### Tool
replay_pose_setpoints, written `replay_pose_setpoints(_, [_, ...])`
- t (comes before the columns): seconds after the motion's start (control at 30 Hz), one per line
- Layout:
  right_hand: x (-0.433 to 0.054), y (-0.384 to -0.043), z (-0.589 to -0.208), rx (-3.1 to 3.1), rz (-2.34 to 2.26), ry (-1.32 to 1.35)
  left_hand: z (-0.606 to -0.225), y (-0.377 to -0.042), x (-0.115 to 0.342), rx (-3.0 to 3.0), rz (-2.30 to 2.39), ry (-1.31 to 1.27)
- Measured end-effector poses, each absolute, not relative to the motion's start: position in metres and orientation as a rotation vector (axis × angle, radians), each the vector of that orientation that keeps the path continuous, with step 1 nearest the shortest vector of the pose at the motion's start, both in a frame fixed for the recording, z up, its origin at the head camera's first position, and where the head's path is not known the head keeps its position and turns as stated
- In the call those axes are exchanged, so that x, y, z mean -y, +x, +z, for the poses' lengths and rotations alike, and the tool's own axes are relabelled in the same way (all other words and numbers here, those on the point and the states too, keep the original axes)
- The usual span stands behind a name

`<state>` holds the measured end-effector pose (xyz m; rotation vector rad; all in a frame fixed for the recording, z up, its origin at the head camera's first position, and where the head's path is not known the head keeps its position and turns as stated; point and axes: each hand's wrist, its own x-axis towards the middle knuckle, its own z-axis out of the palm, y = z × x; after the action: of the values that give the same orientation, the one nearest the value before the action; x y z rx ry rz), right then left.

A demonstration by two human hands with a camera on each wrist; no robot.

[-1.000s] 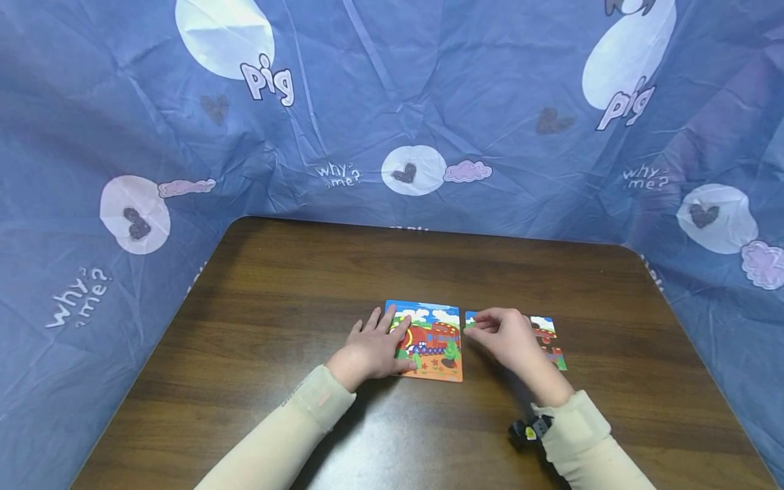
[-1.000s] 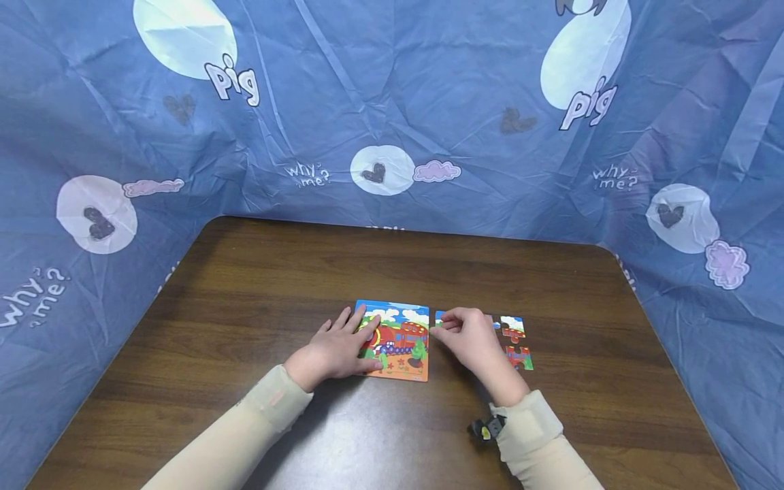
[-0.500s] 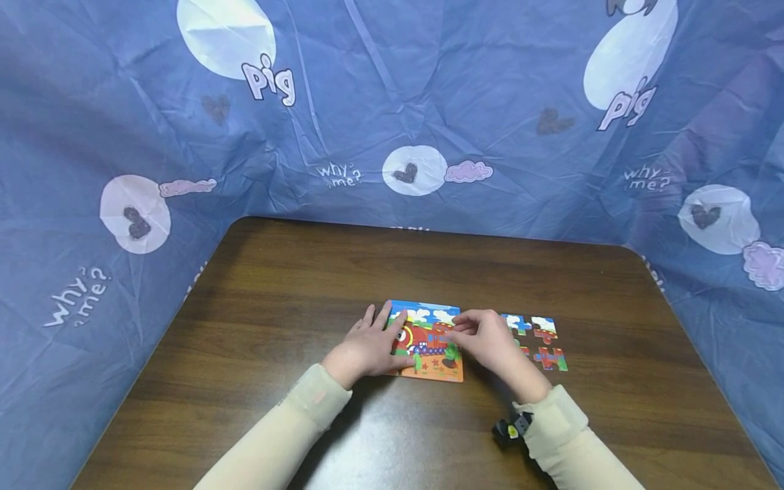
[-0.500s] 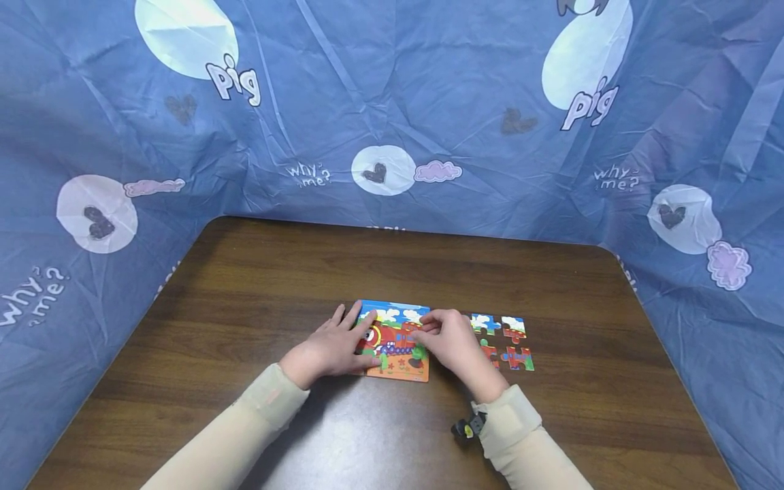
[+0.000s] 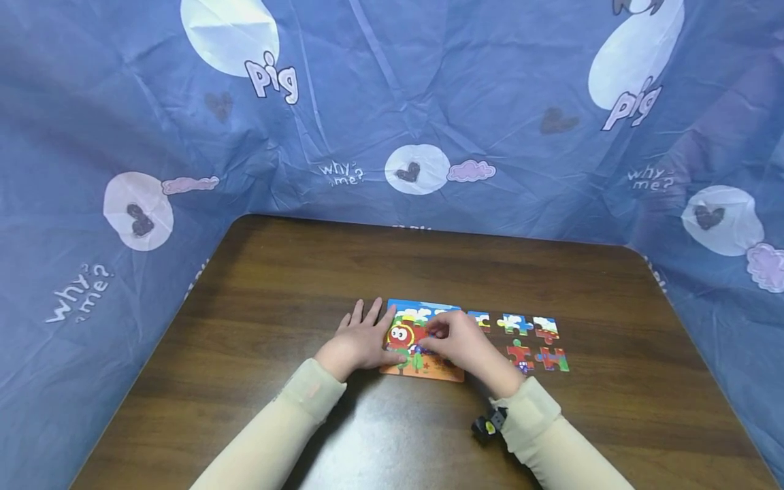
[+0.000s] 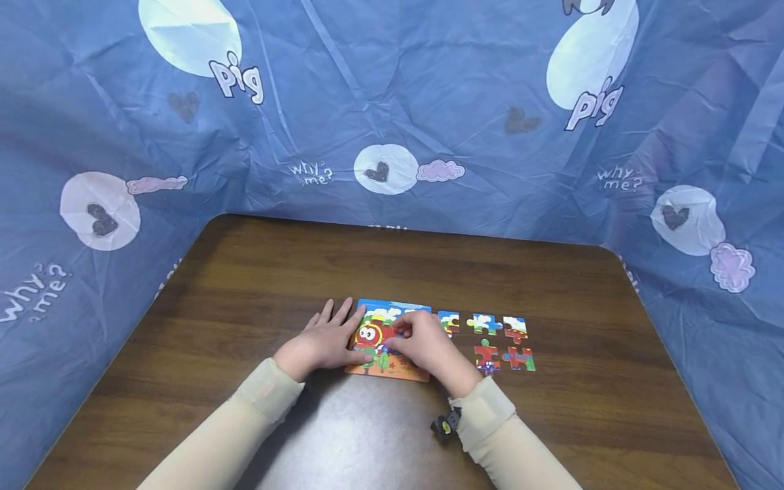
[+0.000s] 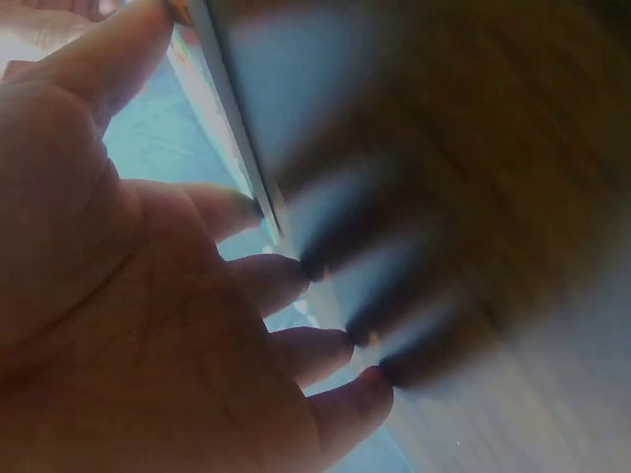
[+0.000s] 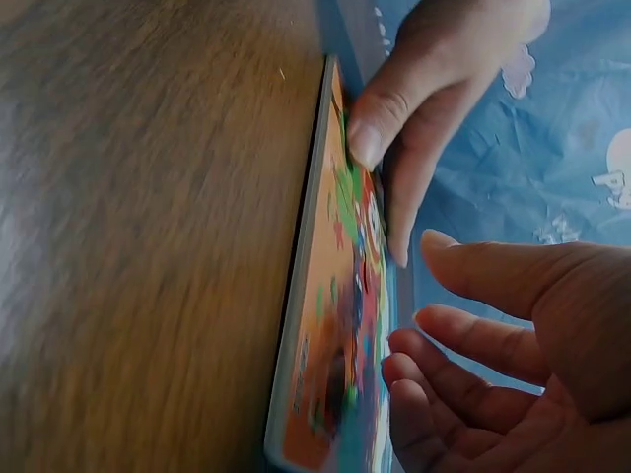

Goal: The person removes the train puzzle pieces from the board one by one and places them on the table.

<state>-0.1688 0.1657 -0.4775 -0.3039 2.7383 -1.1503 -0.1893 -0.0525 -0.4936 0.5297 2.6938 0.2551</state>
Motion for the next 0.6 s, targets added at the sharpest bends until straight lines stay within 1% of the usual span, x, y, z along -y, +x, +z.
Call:
replay_pose_setpoints(0.07, [-0.161,-0.17,-0.477,-2.752,-1.106,-0.338,-0.5,-0.193,0.052,-2.692,0.254,0.531])
replay_pose_setpoints(0.6, [-0.138,-0.18,-0.483,-2.83,-0.847,-0.486,-0.512,-0.199,0.052,-2.681,0.203,0.501])
